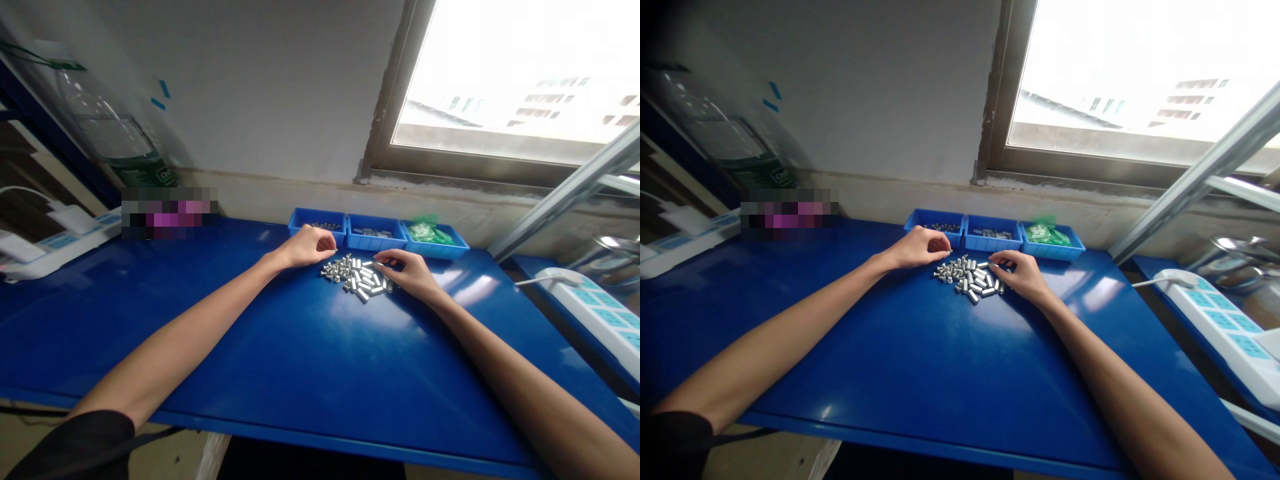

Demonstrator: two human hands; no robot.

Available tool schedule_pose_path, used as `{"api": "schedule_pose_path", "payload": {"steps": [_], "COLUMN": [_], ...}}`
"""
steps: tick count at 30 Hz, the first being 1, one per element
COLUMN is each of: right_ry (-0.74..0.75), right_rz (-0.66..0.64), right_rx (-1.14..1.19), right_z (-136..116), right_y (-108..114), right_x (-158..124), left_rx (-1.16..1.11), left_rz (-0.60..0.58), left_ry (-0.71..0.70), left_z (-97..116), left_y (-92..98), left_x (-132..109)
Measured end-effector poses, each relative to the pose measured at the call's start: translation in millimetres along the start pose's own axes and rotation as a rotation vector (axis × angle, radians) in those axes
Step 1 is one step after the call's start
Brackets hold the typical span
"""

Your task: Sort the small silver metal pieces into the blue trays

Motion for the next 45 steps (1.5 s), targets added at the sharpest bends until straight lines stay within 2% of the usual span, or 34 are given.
{"api": "schedule_pose_path", "payload": {"steps": [5, 9, 10, 12, 14, 16, 22, 26, 28, 35, 40, 45], "right_ry": [-0.013, -0.135, -0.164, -0.212, -0.248, -0.261, -0.208, -0.146, -0.136, -0.154, -0.169, -0.180], "right_rz": [0.031, -0.012, -0.026, -0.048, -0.065, -0.077, -0.074, -0.090, -0.093, -0.087, -0.080, -0.070], "right_rx": [0.115, 0.271, 0.306, 0.377, 0.443, 0.491, 0.700, 0.788, 0.793, 0.643, 0.641, 0.611], "right_z": [4, 15, 17, 20, 22, 22, 14, 5, 3, 12, 16, 16], "right_y": [2, 1, 1, 2, 3, 4, 8, 11, 11, 5, 4, 3], "right_x": [0, 2, 2, 2, 3, 3, 4, 3, 2, 1, 3, 4], "left_rx": [-0.260, -0.518, -0.579, -0.666, -0.651, -0.551, -0.119, -0.001, 0.035, 0.128, 0.197, 0.119], "left_rz": [0.260, 0.599, 0.653, 0.690, 0.657, 0.548, 0.023, -0.216, -0.248, -0.187, -0.175, -0.078], "left_ry": [0.072, 0.197, 0.230, 0.263, 0.243, 0.186, -0.089, -0.236, -0.245, -0.194, -0.186, -0.091], "left_z": [-10, -30, -35, -38, -35, -26, 8, 16, 15, 8, 3, 0], "left_y": [12.1, 26.0, 26.7, 25.1, 23.9, 20.5, -11.3, -31.6, -33.6, -19.5, -15.3, -10.2], "left_x": [2, -4, -6, -7, -6, -3, 7, 3, 2, 0, 0, 1]}}
Point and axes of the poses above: each hand's wrist, its own x-axis towards the middle knuckle, its own y-axis out of the back of the hand, z = x × y, the point moved 8 cm from there along x, towards the middle knuckle, and after that the axes turned 15 degrees about -y, right-handed, at the moved point
